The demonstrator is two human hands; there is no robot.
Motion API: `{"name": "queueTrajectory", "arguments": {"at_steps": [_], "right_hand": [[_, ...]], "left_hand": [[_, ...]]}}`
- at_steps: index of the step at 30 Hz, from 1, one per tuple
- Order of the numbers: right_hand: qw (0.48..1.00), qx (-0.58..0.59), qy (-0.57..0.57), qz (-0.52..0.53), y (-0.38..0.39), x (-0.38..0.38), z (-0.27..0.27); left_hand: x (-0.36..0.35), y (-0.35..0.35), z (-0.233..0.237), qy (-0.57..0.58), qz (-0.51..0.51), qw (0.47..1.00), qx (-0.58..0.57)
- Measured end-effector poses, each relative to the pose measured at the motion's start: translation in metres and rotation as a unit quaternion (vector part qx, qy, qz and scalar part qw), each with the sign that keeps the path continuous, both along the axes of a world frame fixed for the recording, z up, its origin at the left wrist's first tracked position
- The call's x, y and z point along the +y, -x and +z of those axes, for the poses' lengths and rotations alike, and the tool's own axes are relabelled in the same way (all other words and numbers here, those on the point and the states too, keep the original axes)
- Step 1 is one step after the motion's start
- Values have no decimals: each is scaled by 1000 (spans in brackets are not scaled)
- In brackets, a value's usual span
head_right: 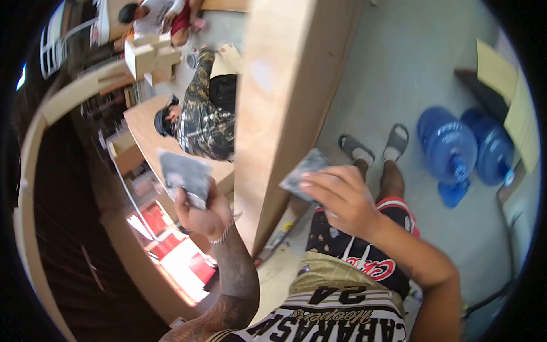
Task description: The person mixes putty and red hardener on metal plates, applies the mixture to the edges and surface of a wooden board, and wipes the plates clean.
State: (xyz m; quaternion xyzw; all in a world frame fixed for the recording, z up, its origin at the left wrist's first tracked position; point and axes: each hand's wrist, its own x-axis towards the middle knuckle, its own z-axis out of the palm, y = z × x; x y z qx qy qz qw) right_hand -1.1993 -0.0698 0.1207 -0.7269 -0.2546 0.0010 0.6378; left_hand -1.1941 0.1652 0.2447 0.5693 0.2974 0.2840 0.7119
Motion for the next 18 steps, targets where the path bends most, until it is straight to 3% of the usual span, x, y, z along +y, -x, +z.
{"name": "queueTrajectory", "arguments": {"at_steps": [2,3,5,7,9,11,12,13,15,16,17,18], "right_hand": [[999,3,41,-27,-20,-27,40],[999,-17,37,-29,-30,-31,65],[994,-104,12,6,-44,-26,103],[978,-119,89,146,-57,-19,146],[953,-153,166,200,-61,-9,161],[864,-156,337,340,-84,-5,180],[862,-135,344,346,-88,-4,186],[848,-155,356,360,-95,4,195],[936,-71,239,248,-112,22,213],[973,99,142,153,-110,34,214],[935,354,20,15,-107,45,221],[894,444,-52,26,-111,53,225]], "left_hand": [[-28,18,26,98,-19,992,83],[-27,40,29,234,-96,965,71],[-45,57,33,421,-86,891,146],[-56,54,41,510,-97,843,144],[-44,45,54,529,-80,844,52],[-6,42,69,550,-110,823,-90],[5,38,73,554,-106,817,-118],[16,34,77,451,-100,879,-115],[36,29,86,231,-63,967,-89],[42,31,84,191,-49,978,-74],[44,30,82,200,-38,975,-86],[46,27,82,162,-15,984,-73]]}}
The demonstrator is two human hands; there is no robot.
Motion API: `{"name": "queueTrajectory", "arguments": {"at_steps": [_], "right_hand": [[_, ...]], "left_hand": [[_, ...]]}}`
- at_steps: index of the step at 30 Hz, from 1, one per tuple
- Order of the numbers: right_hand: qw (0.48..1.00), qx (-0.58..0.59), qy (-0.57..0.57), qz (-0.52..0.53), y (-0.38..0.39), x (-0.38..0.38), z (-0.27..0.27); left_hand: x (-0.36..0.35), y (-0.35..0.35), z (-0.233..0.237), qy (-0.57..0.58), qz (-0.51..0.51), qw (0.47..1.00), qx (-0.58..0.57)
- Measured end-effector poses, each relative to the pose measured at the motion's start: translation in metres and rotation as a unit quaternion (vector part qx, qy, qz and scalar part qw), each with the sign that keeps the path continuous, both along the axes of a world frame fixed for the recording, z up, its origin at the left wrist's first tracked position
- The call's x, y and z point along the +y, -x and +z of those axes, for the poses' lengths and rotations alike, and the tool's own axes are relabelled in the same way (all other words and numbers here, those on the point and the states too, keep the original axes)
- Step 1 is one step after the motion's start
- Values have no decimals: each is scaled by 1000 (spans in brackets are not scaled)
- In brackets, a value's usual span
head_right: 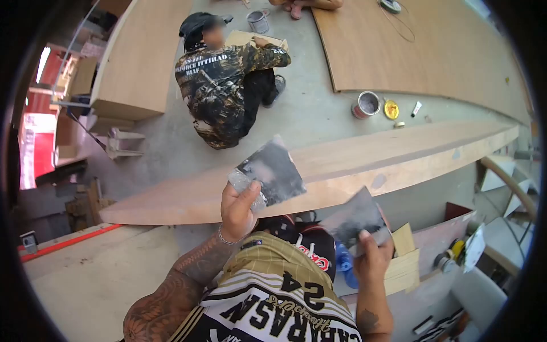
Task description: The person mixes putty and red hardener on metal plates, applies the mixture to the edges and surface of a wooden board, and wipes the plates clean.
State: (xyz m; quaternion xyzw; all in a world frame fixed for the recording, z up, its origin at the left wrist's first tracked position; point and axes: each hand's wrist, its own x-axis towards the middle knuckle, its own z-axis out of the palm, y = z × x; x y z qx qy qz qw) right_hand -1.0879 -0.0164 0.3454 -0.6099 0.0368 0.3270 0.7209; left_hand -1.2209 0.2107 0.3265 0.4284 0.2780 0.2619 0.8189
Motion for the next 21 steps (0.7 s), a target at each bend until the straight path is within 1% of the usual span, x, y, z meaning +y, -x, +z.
{"name": "queueTrajectory", "arguments": {"at_steps": [1,2,3,4,5,7,9,11,13,15,16,17,18,19,20,21], "right_hand": [[992,102,-68,-18,-6,10,0],[984,148,-104,-1,-8,25,0],[977,180,-111,2,-8,51,10],[975,199,-94,5,-9,70,13],[972,221,-77,7,-10,84,14],[973,216,-74,30,-4,76,15],[976,202,-72,45,-14,78,16],[975,204,-67,55,-27,85,15],[977,186,-57,91,-40,97,19],[981,161,-34,100,-59,102,33],[980,155,-46,115,-70,98,34],[977,163,-53,129,-81,96,35],[981,119,-44,147,-92,92,37],[984,70,-34,160,-104,84,37],[984,40,-62,161,-103,65,22],[984,35,-66,161,-112,56,20]], "left_hand": [[3,-4,-1,-37,24,999,19],[5,-9,-5,-29,34,999,13],[8,-14,-10,-14,49,999,-9],[12,-17,-13,-3,67,997,-25],[16,-18,-15,1,84,996,-18],[1,-11,-15,-22,91,996,-9],[-1,-19,-10,-11,106,994,-29],[0,-24,-7,-26,50,998,-19],[-3,-37,4,-46,21,998,-29],[13,-52,23,-192,-41,980,20],[18,-57,29,-197,-25,979,35],[21,-63,35,-220,-95,969,64],[24,-69,40,-238,-169,952,88],[30,-72,48,-240,-164,952,91],[29,-60,47,-259,-259,922,125],[27,-62,53,-266,-354,881,165]]}}
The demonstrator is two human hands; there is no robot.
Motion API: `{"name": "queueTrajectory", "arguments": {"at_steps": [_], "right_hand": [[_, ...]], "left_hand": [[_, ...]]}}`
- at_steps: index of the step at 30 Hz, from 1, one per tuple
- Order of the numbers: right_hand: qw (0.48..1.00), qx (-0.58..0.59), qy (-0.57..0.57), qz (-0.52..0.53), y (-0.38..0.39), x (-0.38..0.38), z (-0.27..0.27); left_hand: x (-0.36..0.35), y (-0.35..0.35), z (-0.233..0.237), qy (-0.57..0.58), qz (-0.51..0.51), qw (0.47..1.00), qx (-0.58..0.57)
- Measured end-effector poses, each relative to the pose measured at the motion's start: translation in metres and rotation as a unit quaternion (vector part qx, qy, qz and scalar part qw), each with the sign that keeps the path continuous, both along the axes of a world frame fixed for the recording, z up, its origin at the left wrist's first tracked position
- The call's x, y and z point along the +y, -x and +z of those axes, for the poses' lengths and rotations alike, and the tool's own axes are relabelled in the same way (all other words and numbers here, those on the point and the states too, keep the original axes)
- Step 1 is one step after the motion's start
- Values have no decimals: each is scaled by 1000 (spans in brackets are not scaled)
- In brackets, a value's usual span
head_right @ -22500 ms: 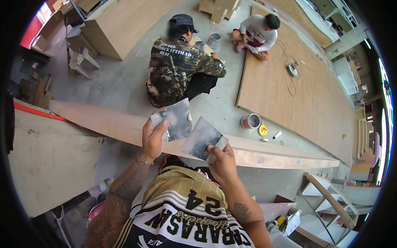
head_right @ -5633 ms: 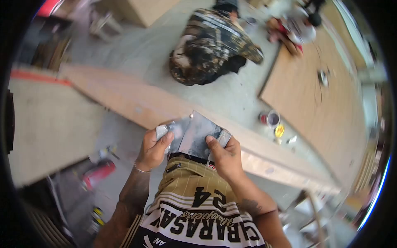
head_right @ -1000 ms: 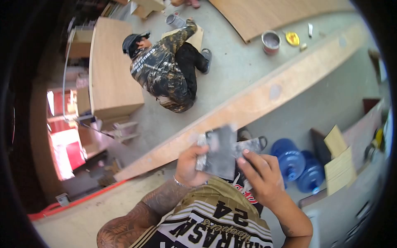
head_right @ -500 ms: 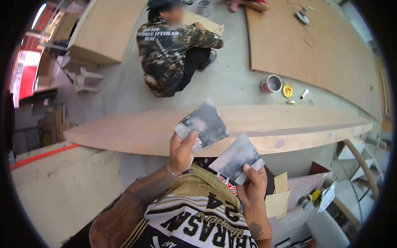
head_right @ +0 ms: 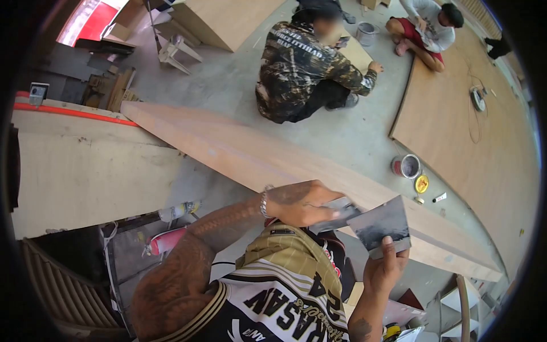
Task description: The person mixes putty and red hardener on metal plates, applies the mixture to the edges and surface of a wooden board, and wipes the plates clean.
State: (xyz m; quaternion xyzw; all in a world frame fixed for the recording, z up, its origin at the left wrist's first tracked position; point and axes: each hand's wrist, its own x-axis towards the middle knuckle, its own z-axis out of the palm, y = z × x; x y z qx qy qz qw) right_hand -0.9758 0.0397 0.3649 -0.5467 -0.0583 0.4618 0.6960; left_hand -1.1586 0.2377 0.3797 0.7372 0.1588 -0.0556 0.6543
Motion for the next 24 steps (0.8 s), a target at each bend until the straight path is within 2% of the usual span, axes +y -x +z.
{"name": "queueTrajectory", "arguments": {"at_steps": [1,2,3,4,5,7,8,9,10,11,13,14,15,16,17,18,20,21,23,24], "right_hand": [[998,-59,-36,5,-12,-9,2],[990,-123,-69,0,-25,-22,5],[968,-243,-58,10,-31,-37,5],[931,-363,-32,11,-36,-51,6],[783,-589,-168,108,-57,-44,16],[680,-708,-152,118,-72,-60,30],[672,-716,-150,114,-78,-67,28],[675,-711,-113,161,-86,-76,23],[679,-715,-82,144,-100,-91,16],[693,-703,-32,155,-110,-104,6],[715,-671,40,192,-136,-135,-1],[716,-674,42,174,-139,-153,-6],[845,-530,22,65,-137,-167,-12],[932,-358,-6,-47,-135,-179,-17],[992,-62,-31,-105,-132,-186,-7],[990,-57,-34,-125,-132,-187,-8],[965,138,-141,-172,-135,-185,-8],[952,195,-154,-179,-134,-185,-20],[947,195,-157,-201,-138,-188,-43],[950,192,-155,-192,-142,-192,-48]], "left_hand": [[-18,-4,-16,-90,60,989,-103],[-33,-9,-26,-16,106,991,-83],[-49,-17,-35,62,139,986,-63],[-68,-30,-33,273,249,925,-84],[-84,-43,-33,472,337,811,-76],[-105,-73,-31,613,357,702,-57],[-113,-91,-28,625,316,713,-32],[-119,-107,-23,642,315,699,-34],[-124,-120,-21,655,322,682,-36],[-124,-133,-21,660,303,688,-15],[-125,-154,-15,630,291,713,-101],[-132,-163,-16,624,278,724,-97],[-137,-173,-20,519,317,781,-140],[-141,-185,-23,407,349,824,-185],[-149,-197,-23,315,349,858,-207],[-156,-204,-25,312,333,867,-199],[-169,-219,-29,83,257,948,-171],[-172,-232,-23,85,228,956,-163],[-179,-255,5,-32,66,997,-10],[-180,-266,12,-93,-16,993,66]]}}
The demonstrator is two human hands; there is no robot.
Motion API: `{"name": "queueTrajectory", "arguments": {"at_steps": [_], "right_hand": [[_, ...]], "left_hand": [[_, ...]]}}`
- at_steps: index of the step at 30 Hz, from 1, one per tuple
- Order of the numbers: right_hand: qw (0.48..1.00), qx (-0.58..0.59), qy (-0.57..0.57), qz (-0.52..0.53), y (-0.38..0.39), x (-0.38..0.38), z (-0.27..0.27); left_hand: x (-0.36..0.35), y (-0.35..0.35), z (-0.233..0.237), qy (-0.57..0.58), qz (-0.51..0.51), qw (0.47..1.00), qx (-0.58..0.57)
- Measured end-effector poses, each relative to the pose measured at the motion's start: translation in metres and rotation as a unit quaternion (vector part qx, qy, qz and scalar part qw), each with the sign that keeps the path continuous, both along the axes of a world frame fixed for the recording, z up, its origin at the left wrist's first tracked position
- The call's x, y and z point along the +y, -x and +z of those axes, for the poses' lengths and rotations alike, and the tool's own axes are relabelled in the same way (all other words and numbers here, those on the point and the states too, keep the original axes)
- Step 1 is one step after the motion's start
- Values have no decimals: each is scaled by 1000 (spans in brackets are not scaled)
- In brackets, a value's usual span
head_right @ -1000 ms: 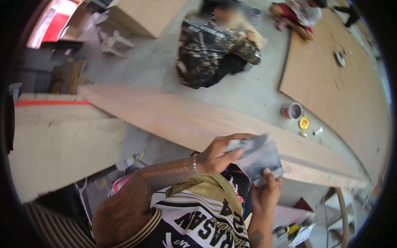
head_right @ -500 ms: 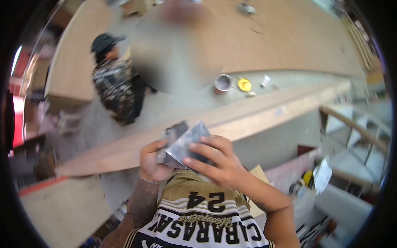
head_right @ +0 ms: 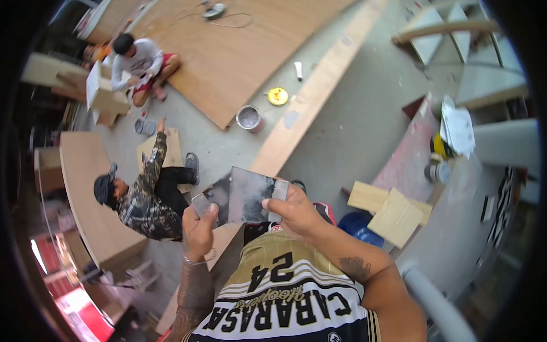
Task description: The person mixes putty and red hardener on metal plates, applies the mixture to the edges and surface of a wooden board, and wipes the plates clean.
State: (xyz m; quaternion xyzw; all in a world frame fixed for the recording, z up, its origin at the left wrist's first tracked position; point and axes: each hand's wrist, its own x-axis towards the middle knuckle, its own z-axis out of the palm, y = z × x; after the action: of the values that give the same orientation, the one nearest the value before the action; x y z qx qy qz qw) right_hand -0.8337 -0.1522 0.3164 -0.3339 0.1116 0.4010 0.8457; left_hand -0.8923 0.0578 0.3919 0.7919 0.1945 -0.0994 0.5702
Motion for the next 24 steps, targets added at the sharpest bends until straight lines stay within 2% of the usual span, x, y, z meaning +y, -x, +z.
{"name": "queueTrajectory", "arguments": {"at_steps": [2,4,6,7,9,10,12,15,19,22,24], "right_hand": [[999,16,1,-48,-17,-16,-2],[990,-27,20,-139,-33,-44,-26],[975,-62,92,-193,-46,-65,-51],[971,-38,87,-217,-52,-70,-64],[944,-131,239,-185,-64,-81,-91],[946,-109,231,-201,-65,-76,-107],[893,-242,257,-280,-74,-62,-140],[875,-256,251,-327,-89,-50,-157],[877,-252,235,-336,-92,-43,-168],[857,-298,253,-334,-90,-30,-170],[780,-365,376,-342,-79,-17,-155]], "left_hand": [[7,-20,-5,33,-58,997,29],[18,-24,-20,-17,-16,1000,-8],[25,-32,-36,51,144,988,-40],[24,-41,-38,101,186,976,-49],[29,-50,-47,158,257,953,-30],[33,-53,-48,141,241,960,-15],[34,-62,-51,261,253,932,6],[20,-84,-66,256,285,924,-7],[14,-107,-99,293,268,917,-29],[-7,-115,-107,296,270,916,-12],[-10,-114,-110,304,267,914,5]]}}
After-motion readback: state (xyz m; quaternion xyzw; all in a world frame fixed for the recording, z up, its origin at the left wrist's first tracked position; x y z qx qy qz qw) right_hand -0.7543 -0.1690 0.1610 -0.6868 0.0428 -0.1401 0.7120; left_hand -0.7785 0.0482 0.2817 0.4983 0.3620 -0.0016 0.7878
